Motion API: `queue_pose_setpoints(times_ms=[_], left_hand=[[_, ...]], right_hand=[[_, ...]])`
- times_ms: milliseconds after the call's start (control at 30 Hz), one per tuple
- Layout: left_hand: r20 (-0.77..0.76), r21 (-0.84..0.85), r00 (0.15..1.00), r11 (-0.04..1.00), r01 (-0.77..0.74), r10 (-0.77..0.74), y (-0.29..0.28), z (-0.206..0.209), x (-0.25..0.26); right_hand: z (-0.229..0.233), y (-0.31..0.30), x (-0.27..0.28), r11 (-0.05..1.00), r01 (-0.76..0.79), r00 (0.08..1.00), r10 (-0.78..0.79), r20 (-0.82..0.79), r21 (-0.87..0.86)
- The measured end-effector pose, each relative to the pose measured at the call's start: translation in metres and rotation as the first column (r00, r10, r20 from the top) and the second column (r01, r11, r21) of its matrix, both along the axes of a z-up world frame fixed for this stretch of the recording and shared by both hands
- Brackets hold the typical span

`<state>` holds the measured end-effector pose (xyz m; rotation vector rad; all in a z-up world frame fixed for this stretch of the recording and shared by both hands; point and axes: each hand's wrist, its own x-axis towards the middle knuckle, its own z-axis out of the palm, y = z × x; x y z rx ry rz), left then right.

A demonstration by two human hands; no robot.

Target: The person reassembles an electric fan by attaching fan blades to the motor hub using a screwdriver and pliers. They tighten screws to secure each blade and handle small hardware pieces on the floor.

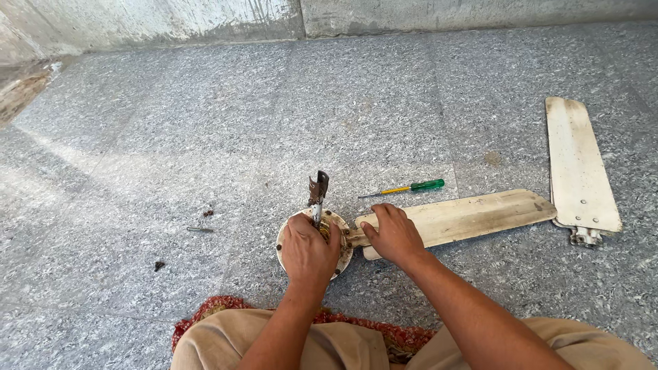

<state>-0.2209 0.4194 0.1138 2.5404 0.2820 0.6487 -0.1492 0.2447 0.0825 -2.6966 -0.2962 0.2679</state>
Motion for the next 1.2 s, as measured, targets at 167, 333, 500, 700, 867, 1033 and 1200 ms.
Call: queue_pose_setpoints(times_ms=[167,333,500,700,867,1033,1200], left_hand=[[0.248,-0.062,0.963,0.990,0.128,-0.109,-0.010,-0.011,-0.001],[0.094,0.216,0.895,0.886,0.410,-0.436,-0.014,-0.015,0.003],[-0.489,0.237,0.790,0.815,0.528,-0.370,-0.017,-0.012,0.008],[-0.733,0.506,0.674,0.587,0.632,-0.092,-0.016,-0.034,0.020],[-0.675,0.580,0.735,0.577,0.576,-0.055,-0.009,-0.055,0.022],[-0.691,0.567,0.722,0.602,0.562,-0.023,-0.007,-0.057,0.023],[-0.719,0.529,0.695,0.645,0.551,-0.004,-0.009,-0.052,0.024]], right_hand=[[-0.019,-0.013,0.013,0.994,-0.059,0.998,0.060,0.012,-0.093],[-0.020,-0.016,0.018,0.973,-0.155,0.984,0.138,-0.111,-0.170],[-0.014,-0.020,0.016,0.887,-0.357,0.928,0.300,-0.221,-0.293],[-0.019,-0.019,0.020,0.866,-0.372,0.912,0.273,-0.305,-0.335],[-0.028,-0.016,0.020,0.883,-0.360,0.922,0.290,-0.255,-0.301],[-0.026,-0.011,0.019,0.887,-0.367,0.919,0.300,-0.257,-0.280],[-0.021,-0.008,0.016,0.889,-0.371,0.920,0.313,-0.235,-0.269]])
